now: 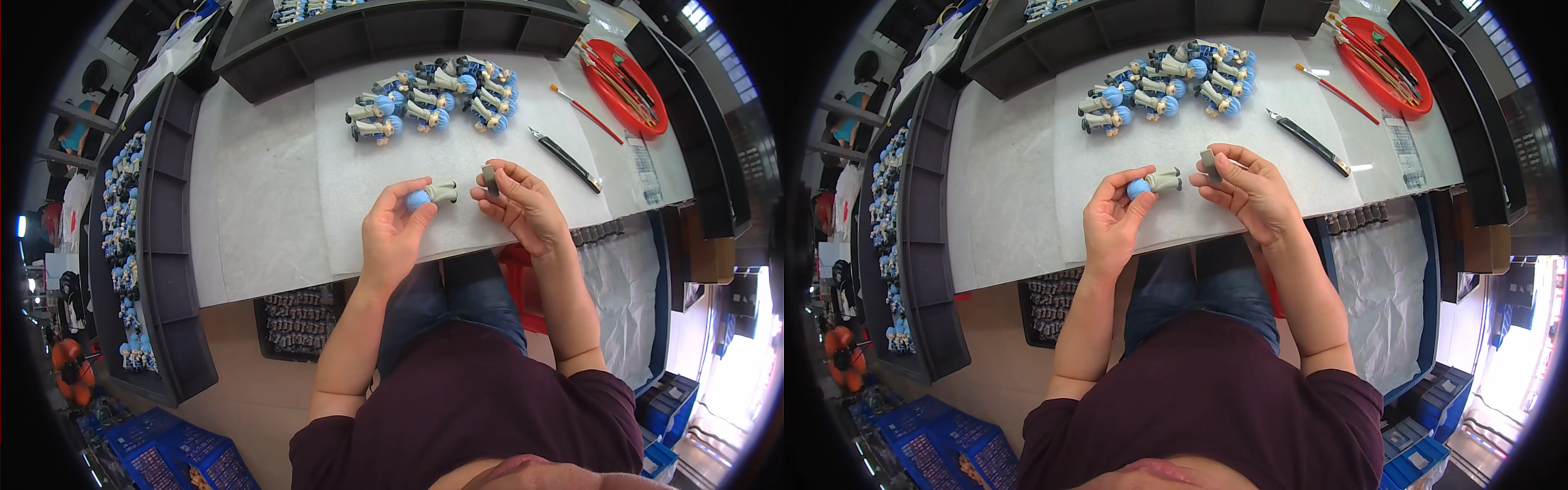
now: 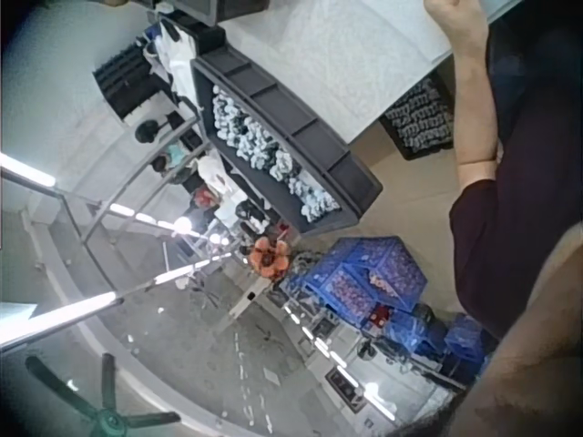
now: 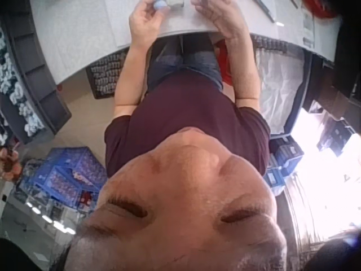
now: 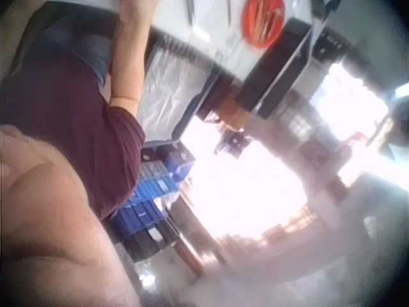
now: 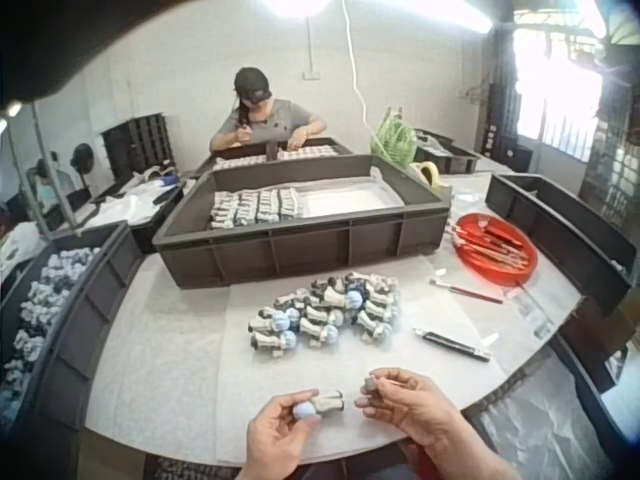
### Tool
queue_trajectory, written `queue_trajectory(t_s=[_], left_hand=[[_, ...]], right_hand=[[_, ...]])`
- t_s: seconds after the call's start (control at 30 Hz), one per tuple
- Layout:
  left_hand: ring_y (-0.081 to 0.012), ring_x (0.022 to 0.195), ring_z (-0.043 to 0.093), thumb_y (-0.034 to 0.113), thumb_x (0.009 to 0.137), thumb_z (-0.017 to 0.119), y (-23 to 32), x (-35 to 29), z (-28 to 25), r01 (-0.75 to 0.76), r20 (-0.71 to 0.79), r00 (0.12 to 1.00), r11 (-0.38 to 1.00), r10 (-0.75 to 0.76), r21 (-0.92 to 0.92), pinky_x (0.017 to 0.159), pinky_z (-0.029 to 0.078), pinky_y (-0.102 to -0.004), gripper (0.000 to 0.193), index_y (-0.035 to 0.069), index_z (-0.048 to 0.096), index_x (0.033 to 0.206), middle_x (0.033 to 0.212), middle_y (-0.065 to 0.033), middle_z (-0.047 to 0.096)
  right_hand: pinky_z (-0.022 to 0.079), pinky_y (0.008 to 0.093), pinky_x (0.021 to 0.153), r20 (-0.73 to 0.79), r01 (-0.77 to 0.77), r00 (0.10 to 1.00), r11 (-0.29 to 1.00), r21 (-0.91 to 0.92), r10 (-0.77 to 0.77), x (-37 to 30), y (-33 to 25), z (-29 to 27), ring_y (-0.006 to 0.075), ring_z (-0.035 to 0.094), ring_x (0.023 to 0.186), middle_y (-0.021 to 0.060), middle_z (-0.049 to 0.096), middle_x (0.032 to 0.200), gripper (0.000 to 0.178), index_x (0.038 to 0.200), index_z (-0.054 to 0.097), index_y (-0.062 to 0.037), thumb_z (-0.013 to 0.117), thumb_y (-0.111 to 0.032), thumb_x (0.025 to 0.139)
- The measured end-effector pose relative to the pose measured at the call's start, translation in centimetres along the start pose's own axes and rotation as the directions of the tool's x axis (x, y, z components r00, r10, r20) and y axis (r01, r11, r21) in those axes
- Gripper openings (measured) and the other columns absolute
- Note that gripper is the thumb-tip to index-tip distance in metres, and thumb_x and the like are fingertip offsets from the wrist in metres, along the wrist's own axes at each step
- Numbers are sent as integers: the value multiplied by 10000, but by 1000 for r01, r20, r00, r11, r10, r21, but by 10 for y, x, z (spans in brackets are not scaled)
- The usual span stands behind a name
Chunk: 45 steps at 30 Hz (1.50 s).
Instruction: The person assembles small blue and white figurines at a workbench. They pick up individual figurines, attach small red rectangular pieces to their backs, and place the completed units into a black tray. The process is repeated for multiple figurines throughout the clip.
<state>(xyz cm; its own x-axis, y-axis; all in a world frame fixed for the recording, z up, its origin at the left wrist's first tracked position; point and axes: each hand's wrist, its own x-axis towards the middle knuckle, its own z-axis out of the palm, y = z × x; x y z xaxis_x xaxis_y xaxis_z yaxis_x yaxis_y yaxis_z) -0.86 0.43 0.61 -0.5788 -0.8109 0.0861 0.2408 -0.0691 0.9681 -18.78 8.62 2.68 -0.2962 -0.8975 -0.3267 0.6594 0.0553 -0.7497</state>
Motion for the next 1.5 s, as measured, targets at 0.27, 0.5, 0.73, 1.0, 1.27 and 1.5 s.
queue_trajectory(t_s=[0.27,0.5,0.73,1.0,1.27,1.5], left_hand=[[-125,956,537,-42,823,565,-2,0,0,-23,10,1000,999,23,46,845,437,-238,273,-51,498,1087,1106,-127,559],[-130,966,538,-76,806,562,-4,-1,1,-37,3,999,999,37,26,858,436,-247,284,-47,502,1082,1115,-135,558],[-152,999,538,-110,784,554,-6,-3,-1,-66,14,998,997,65,37,872,436,-260,278,-38,513,1049,1134,-153,553],[-157,1008,535,-124,781,541,-7,-2,0,-77,13,997,995,76,57,882,433,-263,267,-27,515,1029,1138,-156,550],[-168,1026,534,-149,763,537,-9,-4,-1,-68,20,998,997,68,28,870,444,-266,274,-26,515,1008,1138,-164,549],[-164,1021,533,-158,751,540,-6,-4,-1,-74,34,997,996,72,58,859,450,-263,281,-18,532,995,1145,-163,549]], right_hand=[[490,231,707,-81,256,954,923,-288,-290,2,1,-1,125,588,733,87,615,901,208,967,590,32,640,-95,809],[461,218,632,133,499,815,566,-656,-563,3,26,27,114,590,720,64,626,771,173,912,634,1,645,32,742],[472,248,604,155,460,737,321,-828,-658,13,18,21,128,591,649,81,618,736,219,912,622,-15,624,73,712],[472,254,630,126,441,775,387,-810,-619,11,20,22,142,609,672,84,623,740,172,860,579,-6,631,62,711],[466,264,600,156,461,745,332,-823,-649,10,20,19,148,603,644,76,604,698,146,796,540,-2,640,56,707],[452,260,587,155,431,771,326,-841,-618,20,17,26,137,593,641,85,598,691,148,789,523,-2,640,49,713]])
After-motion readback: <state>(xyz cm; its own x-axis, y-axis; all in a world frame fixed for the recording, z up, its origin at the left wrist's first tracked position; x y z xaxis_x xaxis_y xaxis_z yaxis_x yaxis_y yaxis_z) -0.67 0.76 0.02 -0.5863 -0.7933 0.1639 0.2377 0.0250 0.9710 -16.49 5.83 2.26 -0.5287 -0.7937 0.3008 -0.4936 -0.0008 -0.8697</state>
